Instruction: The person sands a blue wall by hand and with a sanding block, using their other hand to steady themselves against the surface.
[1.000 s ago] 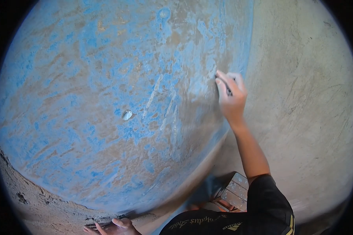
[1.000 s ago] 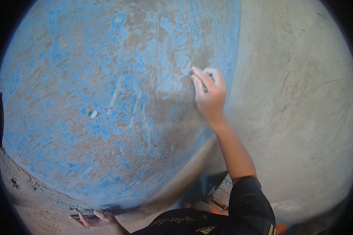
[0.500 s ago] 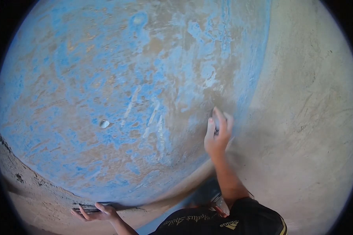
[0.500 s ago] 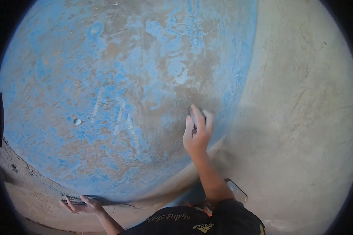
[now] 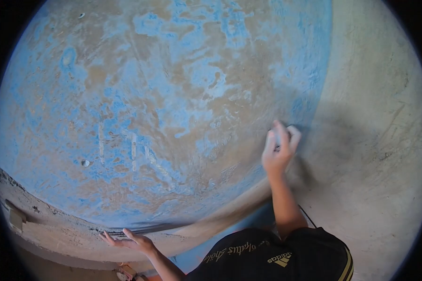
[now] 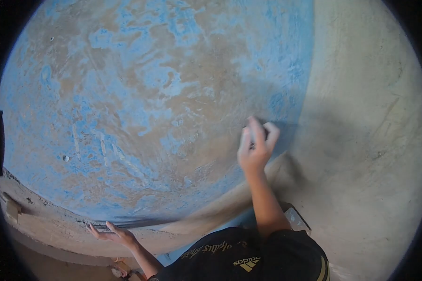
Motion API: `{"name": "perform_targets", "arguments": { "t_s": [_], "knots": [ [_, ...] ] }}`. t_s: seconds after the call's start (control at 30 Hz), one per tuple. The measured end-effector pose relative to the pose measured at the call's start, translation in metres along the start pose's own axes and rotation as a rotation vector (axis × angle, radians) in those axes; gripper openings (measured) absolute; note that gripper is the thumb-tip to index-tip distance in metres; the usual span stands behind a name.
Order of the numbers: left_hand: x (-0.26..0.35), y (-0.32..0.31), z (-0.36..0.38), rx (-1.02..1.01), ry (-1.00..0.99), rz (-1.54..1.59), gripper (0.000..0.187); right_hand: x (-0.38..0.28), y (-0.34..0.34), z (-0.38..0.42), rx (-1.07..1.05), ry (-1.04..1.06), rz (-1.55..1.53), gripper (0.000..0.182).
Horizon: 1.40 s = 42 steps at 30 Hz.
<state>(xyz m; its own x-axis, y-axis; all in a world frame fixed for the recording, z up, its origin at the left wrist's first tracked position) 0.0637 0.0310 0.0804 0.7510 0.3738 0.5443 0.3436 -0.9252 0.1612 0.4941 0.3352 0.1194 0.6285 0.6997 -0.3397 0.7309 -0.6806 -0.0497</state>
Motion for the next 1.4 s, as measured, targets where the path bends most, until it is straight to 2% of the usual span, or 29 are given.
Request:
{"name": "perform_targets", "arguments": {
  "t_s": [0.03,0.1,0.2,0.3,0.4,0.43,0.5,0.53,0.6,0.7,0.8,0.83,0.9,0.93,1.03,1.17,1.33,1.4],
  "knots": [
    [0.005,0.0,0.003,-0.02,0.029,0.004,0.067,0.02,0.0,-0.002,0.054,-0.087,-0.032,0.031],
    [0.02,0.0,0.009,-0.022,0.024,0.018,0.069,0.03,0.002,0.0,0.069,-0.106,-0.088,0.031],
    [0.044,-0.013,0.015,-0.031,0.04,0.077,0.072,-0.002,-0.006,0.011,-0.031,0.06,-0.193,0.032],
    [0.069,-0.027,0.024,-0.016,0.02,0.147,0.072,0.03,0.002,0.013,0.044,0.032,-0.005,0.035],
    [0.089,-0.04,0.032,-0.01,-0.076,0.093,0.072,0.036,0.003,0.02,0.09,0.022,-0.054,0.034],
    [0.095,-0.044,0.035,-0.002,-0.122,0.089,0.071,0.029,0.001,0.021,0.032,0.075,-0.07,0.033],
    [0.098,-0.048,0.042,-0.015,-0.133,0.094,0.069,0.009,0.005,0.03,-0.089,0.158,-0.096,0.032],
    [0.1,-0.05,0.044,-0.011,-0.137,0.107,0.069,0.02,0.008,0.029,-0.093,0.182,-0.053,0.032],
    [0.104,-0.051,0.049,0.012,-0.151,0.091,0.073,0.063,0.013,0.025,0.011,-0.019,-0.051,0.035],
    [0.104,-0.052,0.064,-0.034,-0.126,0.082,0.074,0.079,0.012,0.026,0.022,-0.042,-0.118,0.04],
    [0.103,-0.054,0.079,-0.084,-0.084,0.059,0.077,0.033,0.009,0.039,-0.171,0.106,-0.168,0.043],
    [0.103,-0.051,0.082,-0.11,-0.075,0.042,0.076,0.032,0.011,0.042,-0.17,0.144,-0.121,0.042],
    [0.102,-0.049,0.087,-0.147,-0.052,0.016,0.076,0.071,0.017,0.042,-0.128,0.052,-0.009,0.036],
    [0.098,-0.048,0.089,-0.162,-0.059,0.015,0.076,0.087,0.023,0.031,-0.048,0.041,0.055,0.032],
    [0.089,-0.045,0.092,-0.183,0.0,0.003,0.077,0.111,0.022,0.001,0.093,-0.015,-0.006,0.031],
    [0.087,-0.048,0.093,-0.174,-0.014,-0.007,0.08,0.049,0.016,-0.034,-0.086,0.292,-0.082,0.034],
    [0.09,-0.05,0.096,-0.159,-0.001,-0.007,0.081,0.076,0.019,-0.114,0.075,0.309,0.057,0.038],
    [0.092,-0.052,0.097,-0.146,-0.012,0.006,0.081,0.045,0.017,-0.114,-0.055,0.389,-0.007,0.036]
  ]
}}
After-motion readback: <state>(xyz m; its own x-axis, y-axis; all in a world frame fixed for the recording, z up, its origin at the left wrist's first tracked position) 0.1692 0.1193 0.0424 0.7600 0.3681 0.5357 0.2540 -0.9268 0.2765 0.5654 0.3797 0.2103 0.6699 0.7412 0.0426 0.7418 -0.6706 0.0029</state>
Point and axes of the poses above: each hand's wrist, its own z-axis away from the middle knuckle, its own y-axis out of the back of the hand, x = y × z, the point moved 7 cm from there along -z, towards the middle knuckle, and after that the axes turned 7 degrees about y, right-handed, at the moved point
